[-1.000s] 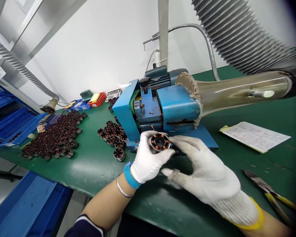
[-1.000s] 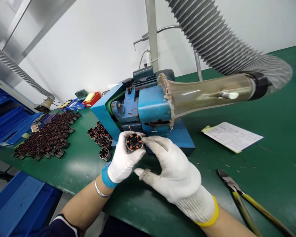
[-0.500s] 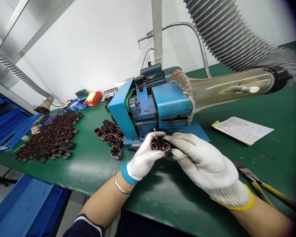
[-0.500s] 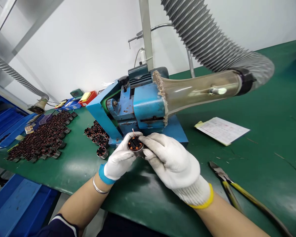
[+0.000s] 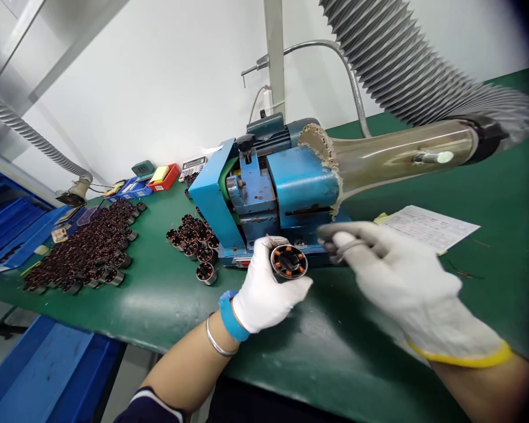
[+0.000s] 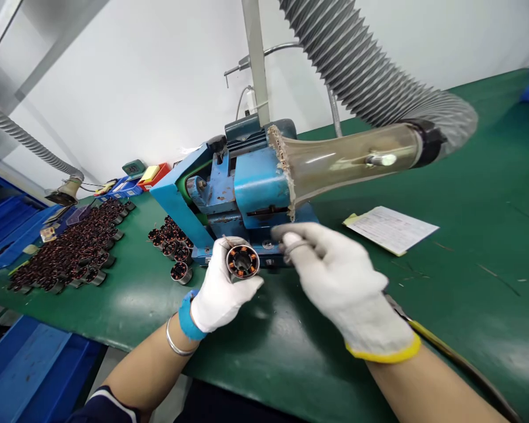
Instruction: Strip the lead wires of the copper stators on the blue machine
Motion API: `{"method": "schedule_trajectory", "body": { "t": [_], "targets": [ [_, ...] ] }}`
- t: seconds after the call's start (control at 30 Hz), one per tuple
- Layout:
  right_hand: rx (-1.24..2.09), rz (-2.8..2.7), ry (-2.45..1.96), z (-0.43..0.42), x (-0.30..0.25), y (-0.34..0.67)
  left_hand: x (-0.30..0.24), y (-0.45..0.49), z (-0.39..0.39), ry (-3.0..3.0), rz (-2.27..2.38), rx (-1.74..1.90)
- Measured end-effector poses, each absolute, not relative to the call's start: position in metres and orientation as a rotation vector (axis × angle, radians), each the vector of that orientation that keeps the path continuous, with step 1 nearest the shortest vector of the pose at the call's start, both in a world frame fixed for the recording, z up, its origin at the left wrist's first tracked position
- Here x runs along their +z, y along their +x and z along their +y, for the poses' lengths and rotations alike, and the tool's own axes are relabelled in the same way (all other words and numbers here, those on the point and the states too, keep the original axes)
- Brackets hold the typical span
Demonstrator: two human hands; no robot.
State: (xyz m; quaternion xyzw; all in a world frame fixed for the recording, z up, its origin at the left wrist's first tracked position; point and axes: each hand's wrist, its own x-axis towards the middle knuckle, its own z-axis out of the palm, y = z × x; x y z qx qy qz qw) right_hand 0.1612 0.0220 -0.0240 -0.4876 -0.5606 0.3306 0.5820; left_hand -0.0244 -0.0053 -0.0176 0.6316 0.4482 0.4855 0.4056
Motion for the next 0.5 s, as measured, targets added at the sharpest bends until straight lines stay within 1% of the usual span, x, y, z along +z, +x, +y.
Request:
{"method": "schedule_trajectory", "body": {
  "t": [0.07, 0.1, 0.13, 0.2, 0.27, 0.33, 0.5],
  "targets": [
    [0.963, -0.987, -1.102, 0.027, -0.023, 0.164, -0.021, -0.024, -0.006, 1.657, 1.15, 1.304],
    [1.045, -0.913, -1.065, 0.029, -0.023, 0.163, -0.022, -0.024, -0.006, 1.686, 1.162, 1.335],
    [1.107, -0.901, -1.026, 0.029, -0.023, 0.16, -0.024, -0.025, -0.005, 1.711, 1.178, 1.358],
    [1.256, -1.089, -1.031, 0.024, -0.024, 0.149, -0.026, -0.025, -0.005, 1.769, 1.215, 1.384],
    [1.23, -1.222, -1.047, 0.016, -0.026, 0.137, -0.028, -0.024, -0.004, 1.868, 1.21, 1.392],
    [1.186, -1.189, -1.08, 0.013, -0.028, 0.132, -0.028, -0.023, -0.004, 1.969, 1.181, 1.387],
    [1.049, -0.799, -0.919, 0.03, -0.029, 0.157, -0.025, -0.019, -0.007, 1.887, 1.336, 1.319]
  ]
}}
